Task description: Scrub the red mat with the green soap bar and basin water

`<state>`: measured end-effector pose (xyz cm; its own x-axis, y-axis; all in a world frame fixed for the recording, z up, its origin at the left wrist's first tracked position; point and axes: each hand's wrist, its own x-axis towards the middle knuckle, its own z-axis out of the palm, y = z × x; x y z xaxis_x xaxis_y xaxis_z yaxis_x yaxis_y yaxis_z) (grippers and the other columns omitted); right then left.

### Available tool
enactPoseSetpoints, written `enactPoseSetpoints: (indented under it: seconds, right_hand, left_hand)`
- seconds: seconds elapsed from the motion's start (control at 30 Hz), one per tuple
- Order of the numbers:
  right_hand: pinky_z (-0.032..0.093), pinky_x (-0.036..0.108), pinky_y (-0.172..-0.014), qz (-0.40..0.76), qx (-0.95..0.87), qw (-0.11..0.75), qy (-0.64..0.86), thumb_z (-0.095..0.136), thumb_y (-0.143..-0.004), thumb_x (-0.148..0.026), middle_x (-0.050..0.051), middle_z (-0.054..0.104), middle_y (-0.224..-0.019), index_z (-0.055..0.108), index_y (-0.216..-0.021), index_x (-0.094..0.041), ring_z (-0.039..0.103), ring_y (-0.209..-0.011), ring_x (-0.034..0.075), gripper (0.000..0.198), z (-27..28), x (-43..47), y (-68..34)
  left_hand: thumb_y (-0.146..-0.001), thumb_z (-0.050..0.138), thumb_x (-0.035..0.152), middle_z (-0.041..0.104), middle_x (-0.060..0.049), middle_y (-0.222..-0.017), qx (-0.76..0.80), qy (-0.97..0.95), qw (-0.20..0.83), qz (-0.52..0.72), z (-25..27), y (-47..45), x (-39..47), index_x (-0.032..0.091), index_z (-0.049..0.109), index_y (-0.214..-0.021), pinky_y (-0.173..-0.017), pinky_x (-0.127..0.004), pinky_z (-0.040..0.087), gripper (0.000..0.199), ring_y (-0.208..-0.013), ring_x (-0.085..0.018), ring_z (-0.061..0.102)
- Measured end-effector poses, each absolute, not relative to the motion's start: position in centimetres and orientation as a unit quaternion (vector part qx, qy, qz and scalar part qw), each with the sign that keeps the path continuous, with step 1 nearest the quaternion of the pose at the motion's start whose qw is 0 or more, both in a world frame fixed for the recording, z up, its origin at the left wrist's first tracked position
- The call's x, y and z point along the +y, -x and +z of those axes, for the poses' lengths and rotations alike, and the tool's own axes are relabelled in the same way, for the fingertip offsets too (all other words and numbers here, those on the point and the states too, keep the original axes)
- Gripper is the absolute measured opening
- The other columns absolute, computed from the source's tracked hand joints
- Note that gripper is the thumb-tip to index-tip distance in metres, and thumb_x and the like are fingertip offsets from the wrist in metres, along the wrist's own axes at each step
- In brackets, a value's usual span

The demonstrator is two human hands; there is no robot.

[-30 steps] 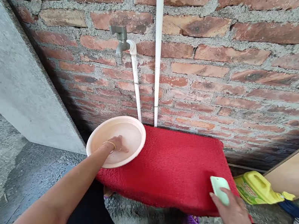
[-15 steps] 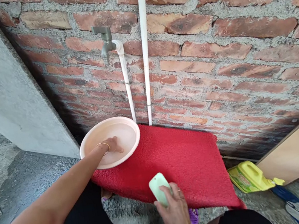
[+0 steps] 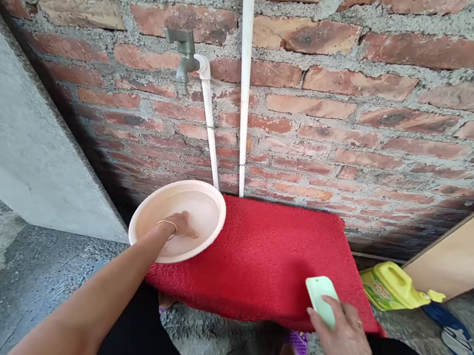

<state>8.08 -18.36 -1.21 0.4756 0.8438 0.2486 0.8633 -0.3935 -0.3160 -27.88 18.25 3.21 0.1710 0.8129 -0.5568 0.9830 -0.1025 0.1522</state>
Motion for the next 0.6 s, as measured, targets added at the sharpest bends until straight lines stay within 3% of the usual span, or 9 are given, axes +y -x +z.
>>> enactPoseSetpoints:
  seconds: [0.1, 0.2, 0.3, 0.43, 0.6]
  right_hand:
    - [0.053, 0.040, -0.088, -0.003, -0.567, 0.238, 0.789, 0.055, -0.084, -0.061, 0.008, 0.063, -0.104, 0.067, -0.109, -0.027, 0.062, -0.096, 0.026, 0.043, -1.4, -15.1, -2.7]
    - [0.053, 0.037, -0.088, 0.023, -0.633, 0.233, 0.738, 0.063, -0.083, -0.042, 0.005, 0.063, -0.110, 0.068, -0.107, -0.031, 0.063, -0.097, 0.024, 0.027, -1.6, -12.1, 2.8]
    - [0.052, 0.035, -0.087, 0.045, -0.649, 0.216, 0.728, 0.067, -0.079, -0.033, 0.004, 0.063, -0.109, 0.068, -0.107, -0.033, 0.064, -0.096, 0.023, 0.029, -1.8, -10.8, 4.3]
    - [0.053, 0.035, -0.086, 0.056, -0.574, 0.207, 0.790, 0.062, -0.080, -0.045, 0.004, 0.063, -0.108, 0.068, -0.108, -0.031, 0.064, -0.097, 0.022, 0.032, -2.3, -12.3, -1.7]
    - [0.054, 0.043, -0.081, 0.006, -0.400, 0.180, 0.899, 0.055, -0.076, -0.064, 0.009, 0.065, -0.100, 0.066, -0.110, -0.028, 0.066, -0.089, 0.028, 0.051, -1.3, -17.9, -13.3]
  left_hand:
    - [-0.049, 0.082, 0.062, 0.058, -0.022, -0.134, 0.624, -0.722, 0.247, -0.165, 3.0, 28.0, 18.2, 0.016, 0.053, -0.125, -0.095, -0.045, 0.048, 0.093, -0.120, -0.040, 0.057]
    - [-0.053, 0.079, 0.063, 0.056, -0.025, -0.136, 0.627, -0.723, 0.241, -0.159, 2.8, 28.1, 18.0, 0.012, 0.051, -0.128, -0.095, -0.046, 0.047, 0.094, -0.121, -0.041, 0.056]
    - [-0.051, 0.079, 0.065, 0.058, -0.025, -0.133, 0.630, -0.722, 0.236, -0.161, 2.5, 28.2, 18.0, 0.013, 0.052, -0.127, -0.093, -0.045, 0.048, 0.096, -0.120, -0.041, 0.057]
    - [-0.051, 0.078, 0.066, 0.057, -0.024, -0.134, 0.624, -0.726, 0.228, -0.178, 2.0, 28.4, 18.4, 0.015, 0.050, -0.129, -0.093, -0.043, 0.049, 0.097, -0.121, -0.039, 0.057]
    - [-0.057, 0.076, 0.064, 0.056, -0.025, -0.135, 0.614, -0.731, 0.235, -0.184, 2.0, 28.3, 18.4, 0.010, 0.047, -0.132, -0.095, -0.044, 0.047, 0.096, -0.121, -0.038, 0.057]
